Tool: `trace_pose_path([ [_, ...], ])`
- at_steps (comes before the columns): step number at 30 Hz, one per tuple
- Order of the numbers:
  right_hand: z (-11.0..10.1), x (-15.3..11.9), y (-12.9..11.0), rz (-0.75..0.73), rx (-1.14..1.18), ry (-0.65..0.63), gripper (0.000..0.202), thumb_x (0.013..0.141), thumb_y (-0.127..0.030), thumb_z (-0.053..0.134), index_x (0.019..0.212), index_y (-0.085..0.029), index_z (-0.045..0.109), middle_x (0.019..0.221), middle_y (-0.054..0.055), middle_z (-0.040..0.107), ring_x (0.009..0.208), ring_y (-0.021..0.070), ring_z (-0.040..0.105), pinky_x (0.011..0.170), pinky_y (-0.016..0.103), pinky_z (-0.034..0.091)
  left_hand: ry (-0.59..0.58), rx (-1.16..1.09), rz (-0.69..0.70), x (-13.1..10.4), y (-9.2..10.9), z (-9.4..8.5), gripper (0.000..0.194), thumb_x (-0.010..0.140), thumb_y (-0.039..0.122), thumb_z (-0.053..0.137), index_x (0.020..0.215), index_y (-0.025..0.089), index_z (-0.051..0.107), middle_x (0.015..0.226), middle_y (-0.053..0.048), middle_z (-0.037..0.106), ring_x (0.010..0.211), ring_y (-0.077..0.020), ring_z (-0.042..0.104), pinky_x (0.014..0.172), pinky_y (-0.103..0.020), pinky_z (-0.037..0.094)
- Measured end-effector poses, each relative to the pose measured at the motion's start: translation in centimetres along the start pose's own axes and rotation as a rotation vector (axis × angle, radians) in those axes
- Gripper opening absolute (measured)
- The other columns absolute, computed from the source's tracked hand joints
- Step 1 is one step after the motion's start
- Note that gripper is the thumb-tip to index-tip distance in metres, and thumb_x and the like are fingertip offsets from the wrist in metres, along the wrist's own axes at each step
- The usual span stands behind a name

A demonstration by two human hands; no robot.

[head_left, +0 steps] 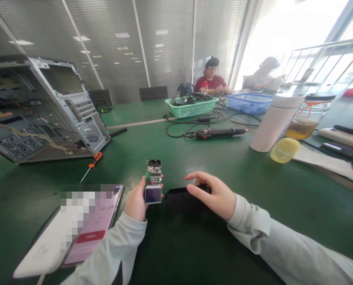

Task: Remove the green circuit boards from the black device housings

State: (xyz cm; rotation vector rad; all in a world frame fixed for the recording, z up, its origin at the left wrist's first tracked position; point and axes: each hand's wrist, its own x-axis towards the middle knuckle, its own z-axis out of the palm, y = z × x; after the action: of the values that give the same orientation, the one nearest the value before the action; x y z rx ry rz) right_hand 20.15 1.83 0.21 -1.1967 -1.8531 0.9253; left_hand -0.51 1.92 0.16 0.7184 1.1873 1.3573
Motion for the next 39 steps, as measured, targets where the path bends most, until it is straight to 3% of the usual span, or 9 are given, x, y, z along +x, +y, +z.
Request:
trace_pose_path([
  [3,-0.5,0.8,0.0,0.147,0.090,0.084,0.039,0.079,-0.049,0.052,0.093,-0.014,0.063,0.066,0.001,0.054,0.065,0.0139,0.050,0.062,0.025,0.038,-0.017,-0.118,-0.087,0.1,0.2,0.3,0.038,0.091,0.025,0.036,0.082,0.008,0.068,0.056,-0.004,0.063,0.038,-0.0117,0.056,0.036,-0.020,0.042],
  [6,-0.9,1.4,-0.4,0.389,0.361,0.142,0.028,0.082,-0.040,0.053,0.084,-0.013,0.062,0.074,0.002,0.058,0.069,0.0128,0.052,0.060,0.021,0.040,-0.001,-0.140,-0.167,0.0,0.4,0.6,0.042,0.092,0.023,0.030,0.079,0.007,0.067,0.053,-0.005,0.062,0.035,-0.0123,0.056,0.034,-0.020,0.042],
  [9,-0.9,1.6,-0.9,0.615,0.547,0.080,0.035,0.091,-0.042,0.042,0.089,-0.012,0.058,0.067,0.004,0.057,0.053,0.0116,0.050,0.045,0.019,0.035,0.004,-0.123,-0.206,0.0,0.5,0.7,0.044,0.093,0.023,0.029,0.079,0.006,0.067,0.052,-0.006,0.062,0.034,-0.0131,0.055,0.032,-0.021,0.042],
  [12,-0.7,1.3,-1.2,0.703,0.736,-0.086,0.047,0.098,-0.043,0.021,0.097,-0.010,0.054,0.065,0.008,0.059,0.042,0.0103,0.046,0.038,0.018,0.030,0.005,-0.122,-0.208,-0.1,0.6,0.8,0.044,0.093,0.022,0.028,0.080,0.006,0.067,0.052,-0.006,0.062,0.034,-0.0128,0.056,0.033,-0.020,0.042],
  [16,-0.6,1.1,-1.2,0.739,0.983,-0.285,0.058,0.100,-0.035,0.004,0.106,-0.006,0.053,0.061,0.009,0.059,0.037,0.0091,0.047,0.038,0.016,0.032,0.028,-0.094,-0.241,-0.4,1.1,1.3,0.047,0.095,0.021,0.023,0.079,0.006,0.065,0.051,-0.005,0.062,0.033,-0.0125,0.055,0.032,-0.020,0.041],
  [23,-0.4,1.0,-1.2,0.789,1.083,-0.361,0.064,0.100,-0.037,-0.001,0.111,-0.006,0.053,0.058,0.005,0.056,0.036,0.0080,0.048,0.038,0.014,0.035,0.038,-0.073,-0.244,-0.8,1.7,1.8,0.046,0.095,0.020,0.022,0.079,0.006,0.064,0.049,-0.004,0.061,0.033,-0.0125,0.055,0.032,-0.020,0.041],
  [29,-0.3,1.0,-1.9,0.785,1.031,-0.278,0.064,0.098,-0.055,0.005,0.099,-0.012,0.052,0.062,0.003,0.056,0.040,0.0072,0.049,0.039,0.013,0.036,0.004,-0.087,-0.220,-0.7,1.3,1.5,0.048,0.095,0.025,0.022,0.082,0.006,0.064,0.052,-0.005,0.062,0.035,-0.0126,0.056,0.034,-0.020,0.042],
  [34,-0.1,1.0,-2.3,0.748,0.932,-0.208,0.054,0.101,-0.047,0.012,0.092,-0.011,0.051,0.066,0.003,0.054,0.048,0.0081,0.052,0.039,0.013,0.038,-0.021,-0.061,-0.200,-0.5,1.0,1.0,0.048,0.092,0.035,0.029,0.083,0.006,0.066,0.055,-0.006,0.062,0.036,-0.0138,0.057,0.033,-0.021,0.043],
  [39,-0.1,1.0,-2.1,0.730,0.908,-0.202,0.048,0.102,-0.044,0.020,0.091,-0.011,0.052,0.069,0.005,0.056,0.049,0.0078,0.053,0.039,0.013,0.040,-0.049,0.003,-0.113,-0.9,0.7,1.0,0.022,0.080,0.024,0.054,0.088,0.009,0.067,0.062,-0.002,0.063,0.042,-0.0106,0.058,0.038,-0.017,0.044],
])
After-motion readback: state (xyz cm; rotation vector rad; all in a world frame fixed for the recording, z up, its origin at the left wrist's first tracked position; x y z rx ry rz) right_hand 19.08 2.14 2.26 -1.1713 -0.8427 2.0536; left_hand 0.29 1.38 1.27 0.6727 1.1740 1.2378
